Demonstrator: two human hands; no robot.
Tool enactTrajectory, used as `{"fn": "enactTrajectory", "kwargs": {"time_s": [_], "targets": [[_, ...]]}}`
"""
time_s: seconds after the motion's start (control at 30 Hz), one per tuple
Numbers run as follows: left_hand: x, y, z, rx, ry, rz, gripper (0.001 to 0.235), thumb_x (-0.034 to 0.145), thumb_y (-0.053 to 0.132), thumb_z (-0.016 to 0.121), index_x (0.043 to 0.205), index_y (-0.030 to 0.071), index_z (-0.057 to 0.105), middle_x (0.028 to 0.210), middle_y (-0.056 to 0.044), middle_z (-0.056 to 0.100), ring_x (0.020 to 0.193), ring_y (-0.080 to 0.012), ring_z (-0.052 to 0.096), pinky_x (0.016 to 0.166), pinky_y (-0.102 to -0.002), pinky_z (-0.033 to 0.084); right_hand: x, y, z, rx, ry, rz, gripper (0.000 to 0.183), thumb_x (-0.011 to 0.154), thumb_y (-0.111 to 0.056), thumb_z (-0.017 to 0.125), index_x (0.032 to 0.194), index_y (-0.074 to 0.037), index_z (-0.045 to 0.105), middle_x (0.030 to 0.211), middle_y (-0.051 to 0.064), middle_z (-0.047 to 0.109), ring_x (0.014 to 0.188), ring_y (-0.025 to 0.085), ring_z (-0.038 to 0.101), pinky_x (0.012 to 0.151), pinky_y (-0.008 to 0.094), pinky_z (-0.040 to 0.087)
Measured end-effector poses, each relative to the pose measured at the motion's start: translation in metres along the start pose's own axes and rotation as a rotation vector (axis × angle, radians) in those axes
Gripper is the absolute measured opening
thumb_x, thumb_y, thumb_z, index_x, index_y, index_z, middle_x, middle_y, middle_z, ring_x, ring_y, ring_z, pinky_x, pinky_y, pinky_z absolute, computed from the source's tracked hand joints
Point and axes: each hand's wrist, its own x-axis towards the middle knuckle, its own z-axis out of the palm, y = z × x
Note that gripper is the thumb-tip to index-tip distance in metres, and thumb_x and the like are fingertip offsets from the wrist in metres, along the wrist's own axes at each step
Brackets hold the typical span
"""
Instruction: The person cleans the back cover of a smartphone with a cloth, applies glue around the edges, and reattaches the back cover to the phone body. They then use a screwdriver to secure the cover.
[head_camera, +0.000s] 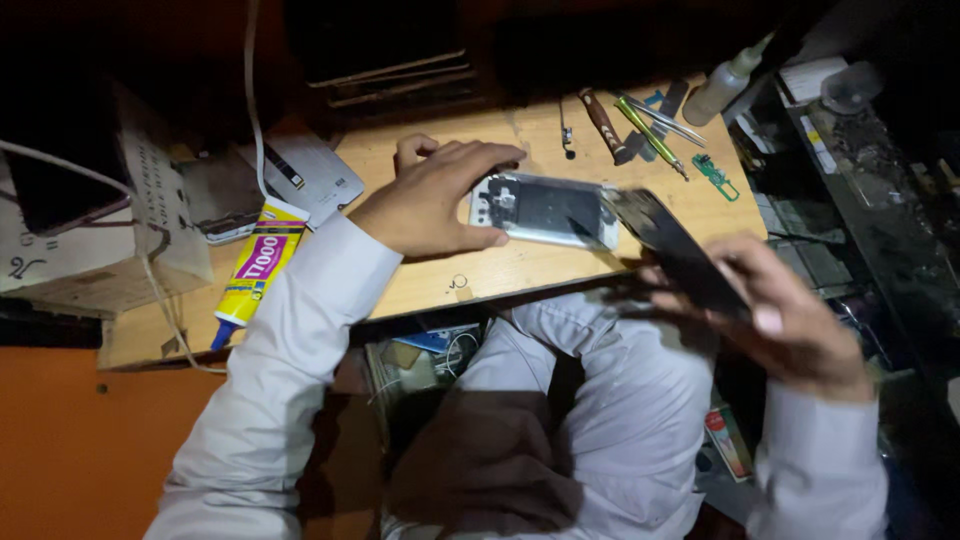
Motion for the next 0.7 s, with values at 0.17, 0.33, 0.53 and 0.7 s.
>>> {"fn": "enactTrajectory", "kwargs": {"time_s": [0.17,0.33,0.53,0.7], "targets": [[-0.004,-0.003,0.005,-0.026,0.011,0.027,0.08,0.076,0.043,0.085,0.144,0.016,0.052,0.136,-0.008,0.064,0.131,-0.0237,0.053,0.108,-0.046,0.02,0.059,-0.017,-0.014,0.034,-0.113,0.03,0.067,0.09,-0.025,0.069,0.144,0.006,0.045,0.142,0.04,0.052,0.137,0.05,0.052,0.119,0.061,0.04],[-0.003,-0.009,0.005,-0.007,0.098,0.009,0.075,0.088,0.049,0.08,0.147,0.013,0.05,0.136,-0.012,0.061,0.135,-0.0279,0.049,0.107,-0.051,0.018,0.074,-0.025,-0.016,0.22,-0.017,-0.011,0.06,0.093,-0.02,0.072,0.142,0.006,0.048,0.141,0.035,0.051,0.144,0.055,0.049,0.123,0.067,0.039],[-0.004,-0.017,-0.022,-0.287,0.793,-0.214,0.02,0.109,0.029,0.071,0.12,0.011,0.069,0.11,-0.002,0.078,0.092,-0.0112,0.078,0.089,-0.031,0.062,0.091,-0.031,-0.023,-0.07,-0.147,0.176,0.064,0.092,-0.021,0.063,0.146,-0.002,0.037,0.149,0.037,0.047,0.145,0.05,0.046,0.117,0.06,0.032],[-0.013,0.003,-0.029,-0.27,0.619,-0.005,0.011,0.107,0.019,0.072,0.108,0.009,0.069,0.095,-0.003,0.072,0.081,-0.0127,0.069,0.069,-0.028,0.054,0.116,-0.04,-0.017,-0.168,-0.254,0.256,0.061,0.094,-0.023,0.06,0.147,-0.001,0.039,0.149,0.033,0.049,0.142,0.047,0.048,0.115,0.059,0.033]]}}
